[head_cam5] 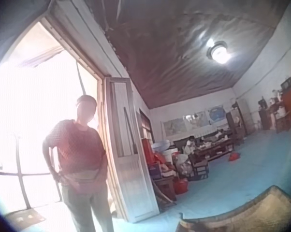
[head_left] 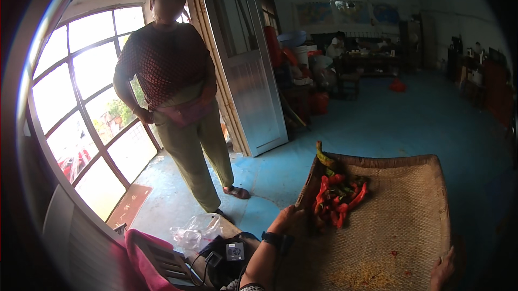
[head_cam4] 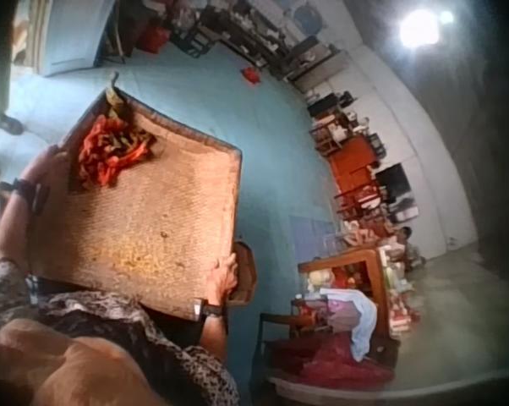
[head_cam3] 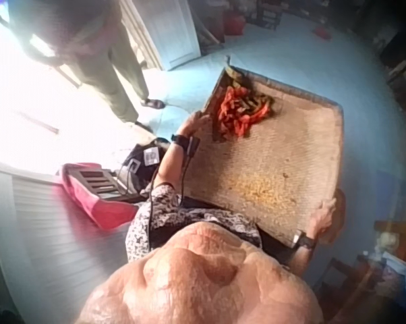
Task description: The person sorts red peppers in a woven tray by hand, moving them to one side. They then empty a yellow box of dried red peppers into the tray and continue picking through the pile.
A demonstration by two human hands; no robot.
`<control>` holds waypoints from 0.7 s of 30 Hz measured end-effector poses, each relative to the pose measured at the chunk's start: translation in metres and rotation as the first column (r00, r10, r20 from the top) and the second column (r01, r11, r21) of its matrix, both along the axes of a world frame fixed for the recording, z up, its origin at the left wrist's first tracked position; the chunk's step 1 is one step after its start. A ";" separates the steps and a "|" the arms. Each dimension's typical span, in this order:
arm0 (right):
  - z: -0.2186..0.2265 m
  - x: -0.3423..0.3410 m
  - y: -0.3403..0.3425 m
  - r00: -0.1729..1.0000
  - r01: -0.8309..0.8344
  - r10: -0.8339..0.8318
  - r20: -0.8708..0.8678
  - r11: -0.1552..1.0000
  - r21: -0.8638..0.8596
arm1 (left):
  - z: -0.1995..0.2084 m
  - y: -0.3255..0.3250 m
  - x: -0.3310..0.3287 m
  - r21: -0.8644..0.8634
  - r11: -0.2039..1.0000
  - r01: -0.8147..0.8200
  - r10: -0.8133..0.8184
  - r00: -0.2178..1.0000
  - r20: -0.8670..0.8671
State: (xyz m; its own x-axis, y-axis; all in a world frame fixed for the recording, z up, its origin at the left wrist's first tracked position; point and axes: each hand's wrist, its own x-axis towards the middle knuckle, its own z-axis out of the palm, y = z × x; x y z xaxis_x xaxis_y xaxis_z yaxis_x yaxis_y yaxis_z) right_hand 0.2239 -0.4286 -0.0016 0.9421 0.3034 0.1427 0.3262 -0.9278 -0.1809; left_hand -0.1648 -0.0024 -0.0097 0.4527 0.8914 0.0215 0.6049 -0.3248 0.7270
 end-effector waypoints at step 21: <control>-0.004 0.000 -0.002 0.999 0.006 -0.006 0.050 1.000 0.001 | -0.005 0.004 0.003 -0.009 1.000 -0.009 0.008 1.000 -0.024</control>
